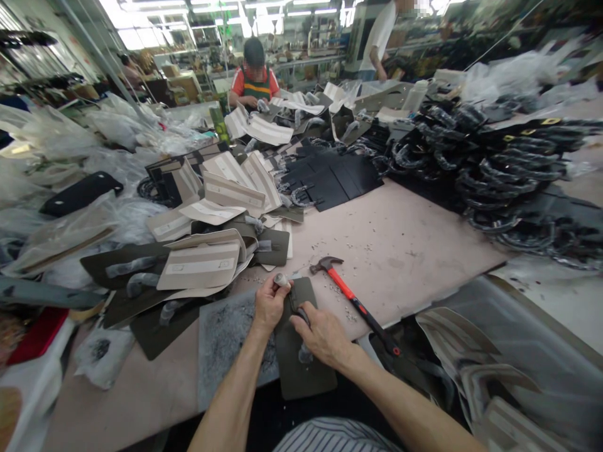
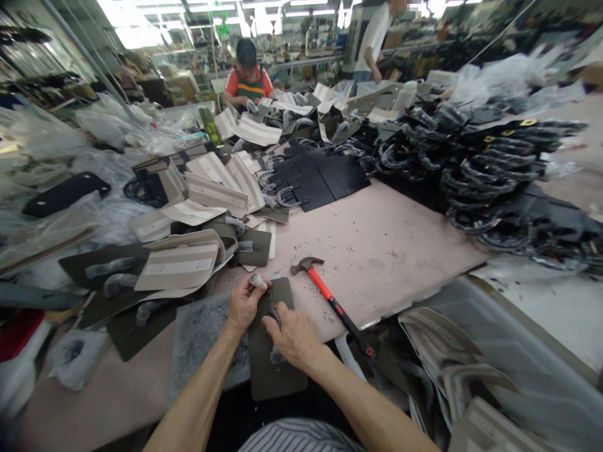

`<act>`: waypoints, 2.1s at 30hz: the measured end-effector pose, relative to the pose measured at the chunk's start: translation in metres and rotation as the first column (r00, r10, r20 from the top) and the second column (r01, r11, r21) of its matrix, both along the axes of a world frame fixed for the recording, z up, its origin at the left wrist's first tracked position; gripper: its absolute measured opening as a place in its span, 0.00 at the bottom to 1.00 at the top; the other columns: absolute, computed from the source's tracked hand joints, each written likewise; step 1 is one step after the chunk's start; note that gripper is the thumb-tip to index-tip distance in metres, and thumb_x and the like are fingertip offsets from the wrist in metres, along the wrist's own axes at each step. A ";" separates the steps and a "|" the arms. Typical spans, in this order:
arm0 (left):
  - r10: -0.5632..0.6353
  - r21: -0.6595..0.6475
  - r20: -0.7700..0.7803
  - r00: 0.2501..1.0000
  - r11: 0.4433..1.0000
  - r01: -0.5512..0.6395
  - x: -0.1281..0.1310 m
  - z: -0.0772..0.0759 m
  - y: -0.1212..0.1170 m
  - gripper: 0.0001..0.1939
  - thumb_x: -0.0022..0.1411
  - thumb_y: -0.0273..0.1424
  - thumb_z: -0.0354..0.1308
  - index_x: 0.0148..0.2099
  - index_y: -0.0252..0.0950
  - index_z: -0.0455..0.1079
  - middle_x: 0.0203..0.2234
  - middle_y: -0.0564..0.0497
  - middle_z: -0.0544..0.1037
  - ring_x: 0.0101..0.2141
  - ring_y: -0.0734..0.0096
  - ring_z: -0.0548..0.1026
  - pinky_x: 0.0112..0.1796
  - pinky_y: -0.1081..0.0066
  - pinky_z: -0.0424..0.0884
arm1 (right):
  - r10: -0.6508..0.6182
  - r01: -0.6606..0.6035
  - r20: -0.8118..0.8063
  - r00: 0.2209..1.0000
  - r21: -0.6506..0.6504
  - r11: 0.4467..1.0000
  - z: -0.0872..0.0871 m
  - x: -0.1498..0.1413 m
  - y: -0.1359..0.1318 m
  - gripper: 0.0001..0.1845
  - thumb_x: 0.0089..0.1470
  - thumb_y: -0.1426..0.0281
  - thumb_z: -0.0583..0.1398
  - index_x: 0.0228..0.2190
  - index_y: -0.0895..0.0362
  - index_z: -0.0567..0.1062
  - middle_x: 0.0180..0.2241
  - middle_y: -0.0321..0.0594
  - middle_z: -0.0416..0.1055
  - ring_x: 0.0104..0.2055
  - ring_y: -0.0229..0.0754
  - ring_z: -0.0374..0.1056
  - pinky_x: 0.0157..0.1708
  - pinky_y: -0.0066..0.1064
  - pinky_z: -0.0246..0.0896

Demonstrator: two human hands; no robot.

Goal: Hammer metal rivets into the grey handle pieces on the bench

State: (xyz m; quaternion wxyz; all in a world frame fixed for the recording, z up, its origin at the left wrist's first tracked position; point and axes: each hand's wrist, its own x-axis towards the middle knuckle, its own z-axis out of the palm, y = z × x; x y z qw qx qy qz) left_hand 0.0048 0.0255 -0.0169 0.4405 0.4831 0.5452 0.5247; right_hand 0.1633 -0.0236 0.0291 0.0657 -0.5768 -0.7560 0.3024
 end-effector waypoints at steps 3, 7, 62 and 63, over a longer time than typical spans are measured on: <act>-0.016 -0.004 -0.047 0.999 1.000 0.016 0.000 -0.002 -0.001 0.09 0.58 0.33 0.61 0.41 0.35 0.72 0.34 0.47 0.82 0.36 0.65 0.80 0.41 0.68 0.75 | 0.002 -0.002 -0.084 0.996 -0.007 1.000 0.003 0.001 -0.002 0.18 0.65 0.57 0.51 0.47 0.55 0.69 0.36 0.43 0.75 0.39 0.46 0.73 0.36 0.31 0.56; -0.035 0.000 -0.092 0.995 0.999 0.035 -0.001 -0.001 -0.002 0.09 0.58 0.32 0.60 0.41 0.35 0.72 0.34 0.48 0.82 0.36 0.65 0.79 0.41 0.68 0.74 | -0.031 0.050 -0.208 0.978 0.088 0.995 0.004 0.016 0.003 0.21 0.66 0.59 0.49 0.55 0.56 0.66 0.45 0.46 0.73 0.45 0.45 0.70 0.44 0.33 0.59; -0.047 0.113 -0.401 0.915 0.989 0.100 0.005 -0.001 -0.016 0.09 0.58 0.24 0.56 0.42 0.37 0.73 0.30 0.52 0.77 0.32 0.70 0.74 0.35 0.74 0.67 | -0.112 0.079 0.073 0.991 0.353 0.932 -0.012 0.068 0.024 0.24 0.64 0.57 0.49 0.53 0.60 0.64 0.47 0.53 0.70 0.47 0.51 0.69 0.44 0.40 0.62; -0.041 0.115 -0.399 0.916 0.989 0.094 0.006 0.001 -0.017 0.09 0.58 0.24 0.55 0.41 0.37 0.73 0.29 0.52 0.77 0.31 0.70 0.73 0.35 0.74 0.67 | -0.075 0.070 0.000 0.997 0.343 0.937 -0.010 0.053 0.018 0.27 0.63 0.57 0.50 0.57 0.59 0.61 0.49 0.53 0.70 0.48 0.50 0.69 0.45 0.39 0.63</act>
